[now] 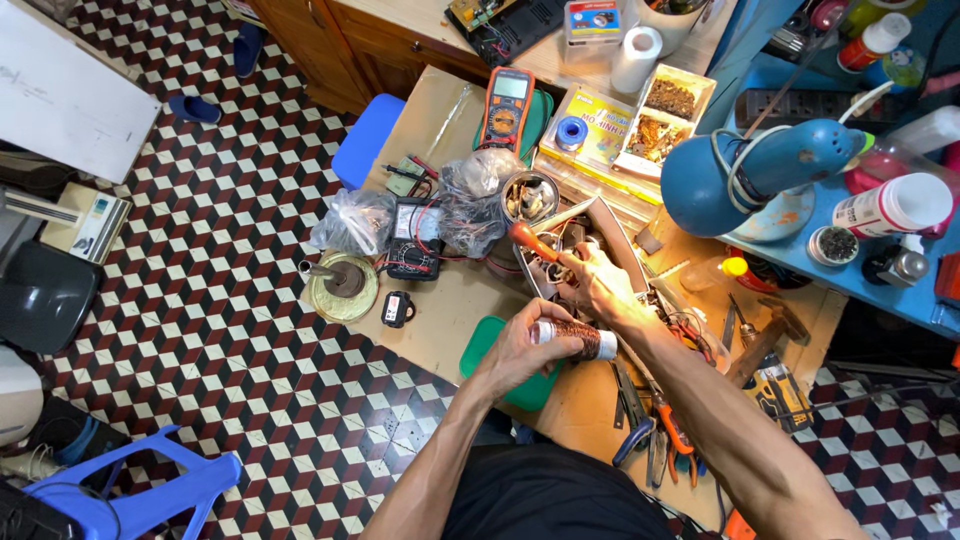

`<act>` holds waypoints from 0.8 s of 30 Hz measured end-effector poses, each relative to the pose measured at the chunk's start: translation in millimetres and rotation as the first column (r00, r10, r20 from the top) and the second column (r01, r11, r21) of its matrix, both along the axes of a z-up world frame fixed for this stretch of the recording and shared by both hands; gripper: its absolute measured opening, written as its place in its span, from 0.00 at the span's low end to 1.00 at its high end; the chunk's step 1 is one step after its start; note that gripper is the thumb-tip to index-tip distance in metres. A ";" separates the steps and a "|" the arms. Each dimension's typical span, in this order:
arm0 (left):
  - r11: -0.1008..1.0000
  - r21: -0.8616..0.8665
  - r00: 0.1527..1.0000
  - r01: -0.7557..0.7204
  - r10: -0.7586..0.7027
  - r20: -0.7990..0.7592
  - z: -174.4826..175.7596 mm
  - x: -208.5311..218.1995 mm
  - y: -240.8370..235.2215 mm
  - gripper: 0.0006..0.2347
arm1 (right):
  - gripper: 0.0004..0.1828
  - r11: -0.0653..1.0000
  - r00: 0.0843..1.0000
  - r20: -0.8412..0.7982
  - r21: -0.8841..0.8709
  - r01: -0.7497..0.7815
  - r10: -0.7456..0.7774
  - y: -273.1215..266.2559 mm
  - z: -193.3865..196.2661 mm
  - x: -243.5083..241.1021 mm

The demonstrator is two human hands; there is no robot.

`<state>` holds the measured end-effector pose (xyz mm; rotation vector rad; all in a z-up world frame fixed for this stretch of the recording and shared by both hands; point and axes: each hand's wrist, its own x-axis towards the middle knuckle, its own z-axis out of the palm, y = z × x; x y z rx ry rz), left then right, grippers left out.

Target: The person winds copper wire around a cylindrical white core using both hands. They repeatedly wrap the wire in tight layers, occasionally adjusting the coil and the core to maintain alignment. The work continues throughout the clip without a visible final state.

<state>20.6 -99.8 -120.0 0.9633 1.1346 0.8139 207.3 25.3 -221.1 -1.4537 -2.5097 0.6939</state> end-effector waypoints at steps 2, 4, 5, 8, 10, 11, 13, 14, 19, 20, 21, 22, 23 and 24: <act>1.000 0.003 1.000 0.001 -0.001 0.028 6.5 -2.2 -1.3 0.20 | 0.32 0.999 0.999 0.029 0.040 0.014 -0.015 -1.1 14.0 -9.0; 1.000 0.008 0.999 -0.015 0.015 0.049 13.3 -5.3 -4.3 0.19 | 0.30 0.996 0.998 0.067 0.094 0.012 -0.019 -5.3 30.2 -16.9; 1.000 0.008 0.998 -0.022 0.021 0.061 16.5 -6.3 -6.8 0.19 | 0.32 0.991 0.995 0.101 0.127 -0.033 0.020 -6.9 38.4 -19.7; 1.000 0.015 0.998 -0.019 0.018 0.064 24.6 -11.4 -12.3 0.19 | 0.35 0.971 0.974 0.190 0.183 -0.155 0.120 -3.8 63.5 -22.9; 1.000 0.021 0.997 -0.013 0.012 0.078 26.7 -11.6 -10.6 0.18 | 0.33 0.962 0.959 0.227 0.174 -0.210 0.169 4.6 75.2 -21.1; 1.000 0.023 0.996 -0.013 0.011 0.086 26.3 -10.5 -9.7 0.18 | 0.34 0.946 0.949 0.237 0.200 -0.256 0.206 7.6 78.0 -18.3; 1.000 0.018 1.000 0.009 -0.009 0.027 22.8 -6.4 -6.5 0.19 | 0.34 0.905 0.924 0.260 0.249 -0.345 0.281 11.9 77.6 -12.1; 1.000 0.015 1.000 0.018 -0.018 -0.002 20.3 -3.6 -4.4 0.19 | 0.32 0.913 0.931 0.252 0.249 -0.325 0.263 12.3 75.1 -9.4; 0.999 -0.037 0.991 -0.007 0.002 -0.131 8.6 5.6 -3.0 0.21 | 0.34 0.896 0.947 0.177 0.316 -0.312 0.267 6.2 64.3 0.3; 0.999 -0.037 0.992 -0.015 0.010 -0.125 6.8 6.7 -3.5 0.21 | 0.37 0.867 0.946 0.193 0.382 -0.318 0.262 3.0 66.7 5.1; 0.999 -0.032 0.992 -0.031 0.027 -0.120 5.7 6.8 -3.4 0.21 | 0.39 0.833 0.944 0.209 0.447 -0.326 0.257 -0.6 71.9 10.0; 0.998 -0.028 0.992 -0.048 0.044 -0.116 4.5 6.4 -3.2 0.21 | 0.42 0.793 0.941 0.226 0.509 -0.333 0.251 -6.1 77.9 14.5; 0.997 -0.026 0.992 -0.068 0.065 -0.109 2.6 6.7 -3.6 0.21 | 0.42 0.930 0.976 0.182 0.324 -0.172 0.117 -15.8 84.3 22.3; 0.996 -0.015 0.993 -0.092 0.091 -0.070 0.5 6.9 -3.6 0.21 | 0.42 0.993 0.986 0.167 0.117 0.007 -0.027 -29.5 91.3 32.8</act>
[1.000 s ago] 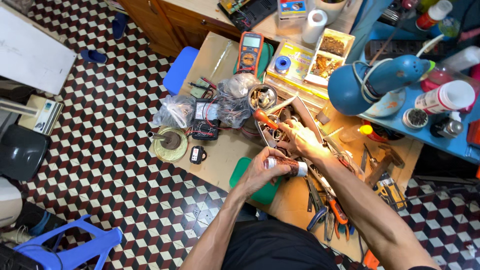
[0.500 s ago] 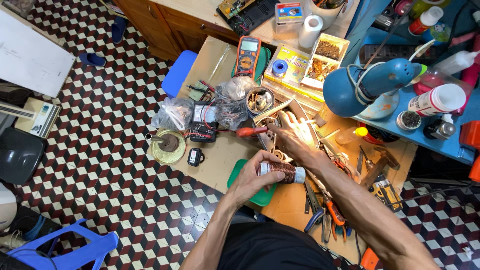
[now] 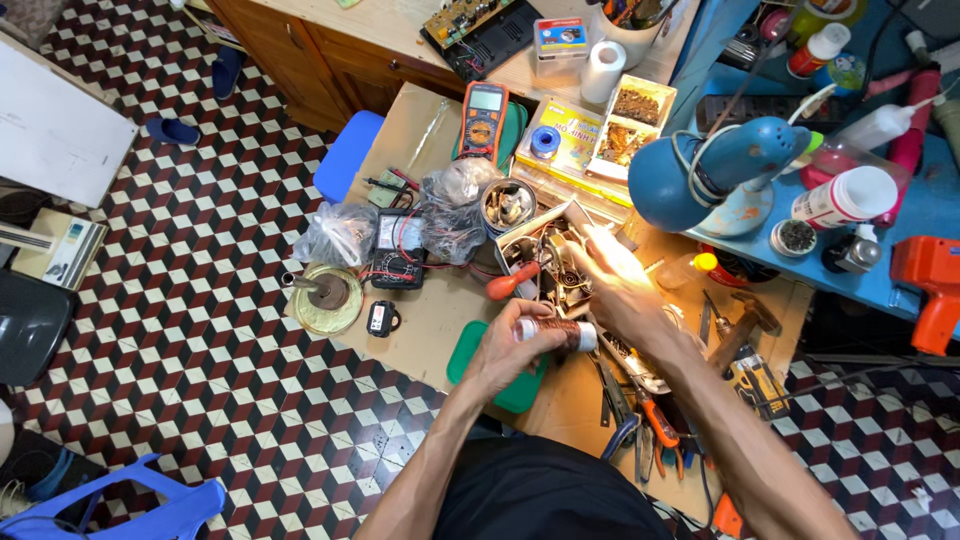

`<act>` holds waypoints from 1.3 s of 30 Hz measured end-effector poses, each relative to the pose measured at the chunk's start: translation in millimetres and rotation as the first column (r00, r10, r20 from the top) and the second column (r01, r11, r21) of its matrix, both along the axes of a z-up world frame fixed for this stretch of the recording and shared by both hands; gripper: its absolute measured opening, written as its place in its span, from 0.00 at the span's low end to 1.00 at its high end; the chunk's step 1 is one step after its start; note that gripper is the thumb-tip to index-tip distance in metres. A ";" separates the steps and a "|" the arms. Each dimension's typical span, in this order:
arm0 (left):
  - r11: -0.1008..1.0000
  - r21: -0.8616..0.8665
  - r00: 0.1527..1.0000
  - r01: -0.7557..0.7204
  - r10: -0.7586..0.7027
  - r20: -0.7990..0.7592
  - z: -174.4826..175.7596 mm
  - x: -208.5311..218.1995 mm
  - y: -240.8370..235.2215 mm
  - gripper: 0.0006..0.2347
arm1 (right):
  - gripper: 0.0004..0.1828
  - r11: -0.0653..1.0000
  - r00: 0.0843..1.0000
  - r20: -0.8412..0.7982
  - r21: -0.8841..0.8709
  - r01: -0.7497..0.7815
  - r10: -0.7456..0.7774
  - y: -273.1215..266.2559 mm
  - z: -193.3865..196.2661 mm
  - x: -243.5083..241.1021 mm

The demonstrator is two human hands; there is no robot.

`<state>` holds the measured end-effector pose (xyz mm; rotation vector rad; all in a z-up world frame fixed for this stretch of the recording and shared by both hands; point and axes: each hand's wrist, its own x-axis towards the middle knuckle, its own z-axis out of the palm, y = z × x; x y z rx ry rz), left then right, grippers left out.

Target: The person winds copper wire around a cylindrical white core using both hands. They repeatedly wrap the wire in tight layers, occasionally adjusting the coil and the core to maintain alignment. The work continues throughout the clip without a visible final state.

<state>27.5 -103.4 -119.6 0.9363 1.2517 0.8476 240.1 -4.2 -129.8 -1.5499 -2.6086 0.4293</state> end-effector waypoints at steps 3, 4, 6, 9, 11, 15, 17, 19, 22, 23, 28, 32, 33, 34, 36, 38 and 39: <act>0.997 0.030 0.993 -0.072 0.069 0.099 -5.0 0.6 2.2 0.21 | 0.23 0.805 0.738 -0.406 -0.505 0.310 -0.539 -47.6 10.4 9.8; 0.995 0.038 0.988 -0.096 0.091 0.124 -6.7 2.4 3.9 0.21 | 0.22 0.702 0.499 -0.523 -0.650 0.289 -0.690 -60.0 11.8 10.5; 0.992 0.034 0.978 -0.119 0.112 0.175 -10.7 7.2 0.6 0.22 | 0.26 0.643 0.299 -0.593 -0.759 0.102 -0.748 -85.3 9.9 2.9; 0.989 -0.004 0.957 -0.145 0.142 0.255 -15.0 17.8 0.2 0.23 | 0.27 0.612 0.061 -0.616 -0.787 -0.073 -0.785 -103.2 12.0 -9.7; 0.981 -0.065 0.932 -0.182 0.193 0.307 -17.0 25.0 -1.8 0.25 | 0.27 0.603 0.019 -0.606 -0.795 -0.067 -0.795 -105.9 17.4 -12.3; 0.991 -0.118 0.912 -0.070 0.112 0.396 -20.6 34.9 -7.8 0.26 | 0.29 0.567 0.124 -0.556 -0.819 0.085 -0.822 -107.7 23.0 -7.7; 0.982 -0.184 0.924 0.034 0.039 0.380 -20.5 37.1 -8.3 0.26 | 0.29 0.569 0.142 -0.553 -0.814 0.117 -0.821 -110.4 21.5 -2.2; 0.980 -0.183 0.873 0.073 0.025 0.487 -18.5 37.3 -5.0 0.25 | 0.29 0.589 0.115 -0.579 -0.800 0.116 -0.808 -110.2 18.7 1.4; 0.974 -0.159 0.799 0.162 -0.035 0.600 -17.8 39.5 -6.1 0.23 | 0.28 0.606 0.123 -0.594 -0.778 0.164 -0.795 -115.3 15.6 10.4; 0.969 -0.146 0.775 0.197 -0.063 0.629 -17.9 39.1 -5.7 0.23 | 0.27 0.603 0.134 -0.588 -0.780 0.167 -0.797 -116.7 15.1 12.4; 0.913 -0.272 0.716 0.305 -0.031 0.698 -24.6 37.9 0.2 0.20 | 0.25 0.638 0.215 -0.604 -0.755 0.151 -0.767 -117.4 15.4 21.1; 0.888 -0.316 0.696 0.334 -0.006 0.718 -34.9 35.7 2.5 0.15 | 0.23 0.584 0.263 -0.529 -0.782 0.218 -0.807 -111.8 6.9 20.2; 0.887 -0.322 0.716 0.332 -0.015 0.698 -37.7 36.9 2.0 0.14 | 0.23 0.556 0.247 -0.505 -0.800 0.227 -0.827 -112.3 4.3 20.4; 0.885 -0.328 0.735 0.330 -0.023 0.677 -40.3 38.4 1.4 0.13 | 0.23 0.527 0.230 -0.480 -0.816 0.236 -0.846 -113.3 1.8 21.0; 0.888 -0.339 0.756 0.310 -0.014 0.655 -44.5 42.1 1.9 0.13 | 0.23 0.496 0.212 -0.452 -0.829 0.260 -0.867 -110.7 -2.3 22.9; 0.891 -0.356 0.760 0.281 0.020 0.650 -47.6 47.4 -0.3 0.12 | 0.23 0.467 0.194 -0.427 -0.840 0.278 -0.883 -108.0 -5.7 24.9; 0.902 -0.353 0.773 0.249 0.034 0.633 -49.2 51.7 -0.8 0.12 | 0.23 0.452 0.186 -0.414 -0.845 0.286 -0.891 -107.3 -7.3 26.4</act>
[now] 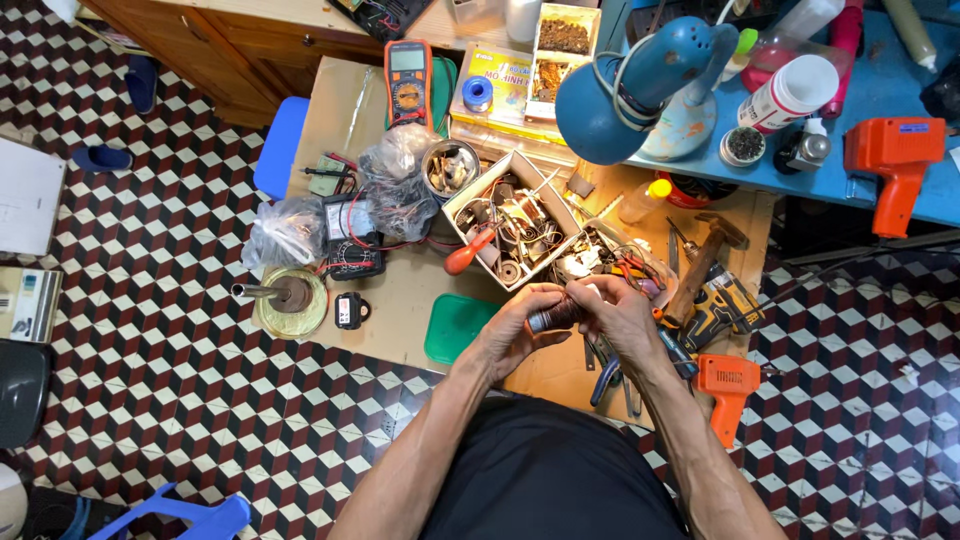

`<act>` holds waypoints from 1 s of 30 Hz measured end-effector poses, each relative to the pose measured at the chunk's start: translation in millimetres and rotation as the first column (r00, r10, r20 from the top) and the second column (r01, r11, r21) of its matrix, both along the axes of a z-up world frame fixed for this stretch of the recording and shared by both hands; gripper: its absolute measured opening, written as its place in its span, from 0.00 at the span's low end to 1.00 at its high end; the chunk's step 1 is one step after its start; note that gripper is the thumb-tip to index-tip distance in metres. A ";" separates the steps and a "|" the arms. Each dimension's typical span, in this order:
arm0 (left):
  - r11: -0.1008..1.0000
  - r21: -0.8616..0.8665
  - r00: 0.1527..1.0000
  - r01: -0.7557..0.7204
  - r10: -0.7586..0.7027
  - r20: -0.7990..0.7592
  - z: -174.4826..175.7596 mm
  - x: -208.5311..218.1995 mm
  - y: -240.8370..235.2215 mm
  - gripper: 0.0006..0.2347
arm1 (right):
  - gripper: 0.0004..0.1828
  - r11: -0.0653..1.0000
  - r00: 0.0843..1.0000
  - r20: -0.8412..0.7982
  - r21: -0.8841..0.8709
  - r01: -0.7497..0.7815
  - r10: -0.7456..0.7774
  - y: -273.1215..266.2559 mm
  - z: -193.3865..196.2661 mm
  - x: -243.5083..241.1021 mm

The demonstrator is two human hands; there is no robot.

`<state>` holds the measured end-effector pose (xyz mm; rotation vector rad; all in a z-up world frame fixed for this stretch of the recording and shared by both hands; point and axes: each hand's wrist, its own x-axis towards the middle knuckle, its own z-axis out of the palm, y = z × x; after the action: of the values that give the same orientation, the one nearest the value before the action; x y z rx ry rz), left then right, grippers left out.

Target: The person winds copper wire around a cylindrical white core using both hands. They repeatedly wrap the wire in tight layers, occasionally adjusting the coil and the core to maintain alignment. The work continues throughout the clip without a visible final state.

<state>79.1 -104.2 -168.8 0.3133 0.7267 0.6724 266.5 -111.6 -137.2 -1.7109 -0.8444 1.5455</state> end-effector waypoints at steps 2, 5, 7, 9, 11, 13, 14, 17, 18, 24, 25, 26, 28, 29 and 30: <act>0.999 0.018 0.998 -0.051 0.052 -0.043 -2.6 9.3 -1.6 0.12 | 0.24 0.999 0.998 -0.048 -0.006 0.037 -0.037 -0.8 -3.3 2.7; 0.981 0.040 0.982 -0.189 0.188 0.024 -2.5 18.3 -1.6 0.11 | 0.24 0.989 0.939 -0.311 -0.018 0.150 -0.148 -5.9 -7.6 3.9; 0.972 0.046 0.973 -0.231 0.230 0.034 0.8 21.0 1.4 0.10 | 0.24 0.964 0.764 -0.591 -0.097 0.249 -0.257 -5.8 -10.1 1.6; 0.967 0.038 0.968 -0.252 0.252 0.012 3.8 24.6 0.2 0.10 | 0.24 0.977 0.730 -0.662 -0.021 0.211 -0.171 -7.1 -14.8 -3.1; 0.967 0.026 0.966 -0.254 0.255 -0.040 6.5 30.8 -0.1 0.09 | 0.23 0.978 0.723 -0.680 0.040 0.206 -0.125 -5.4 -19.3 -7.7; 0.973 0.095 0.954 -0.211 0.226 -0.196 9.7 32.8 0.6 0.12 | 0.22 0.969 0.749 -0.649 0.073 0.236 -0.133 -2.6 -21.8 -14.3; 0.975 0.129 0.939 -0.181 0.211 -0.270 11.0 32.4 2.7 0.14 | 0.22 0.951 0.766 -0.624 0.119 0.285 -0.152 0.0 -21.8 -16.3; 0.445 0.620 0.401 0.646 0.493 -0.772 11.8 9.9 12.2 0.11 | 0.21 0.897 0.782 -0.578 0.181 0.403 -0.234 6.3 -17.9 -16.8; 0.479 0.634 0.341 0.607 0.563 -0.753 10.2 1.6 17.3 0.11 | 0.21 0.891 0.766 -0.581 0.147 0.430 -0.274 5.2 -15.1 -13.5; 0.319 0.671 0.214 0.669 0.782 -0.586 -18.9 -22.4 92.6 0.29 | 0.22 0.846 0.772 -0.492 0.123 0.519 -0.403 3.1 -4.5 -25.4; 0.347 0.638 0.233 0.688 0.726 -0.647 -25.5 -17.2 106.8 0.31 | 0.23 0.840 0.780 -0.460 0.121 0.528 -0.424 3.6 -2.9 -28.9; 0.375 0.599 0.245 0.707 0.666 -0.705 -32.6 -12.9 117.5 0.33 | 0.23 0.819 0.766 -0.466 0.136 0.557 -0.443 3.7 -1.8 -32.2; 0.480 0.646 0.367 0.593 0.553 -0.748 -47.4 -6.7 131.2 0.29 | 0.25 0.777 0.736 -0.476 0.159 0.610 -0.481 1.4 -0.3 -36.5; 0.538 0.650 0.427 0.536 0.491 -0.759 -54.0 -7.2 134.1 0.27 | 0.25 0.748 0.719 -0.462 0.162 0.644 -0.519 -1.3 0.9 -35.6; 0.606 0.630 0.474 0.486 0.423 -0.772 -59.0 -12.4 136.0 0.27 | 0.25 0.717 0.698 -0.452 0.165 0.678 -0.556 -4.7 2.8 -33.2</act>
<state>66.8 31.8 -227.8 1.6874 1.4020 0.7454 233.2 -116.2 -134.4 -1.2139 -0.2318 1.1133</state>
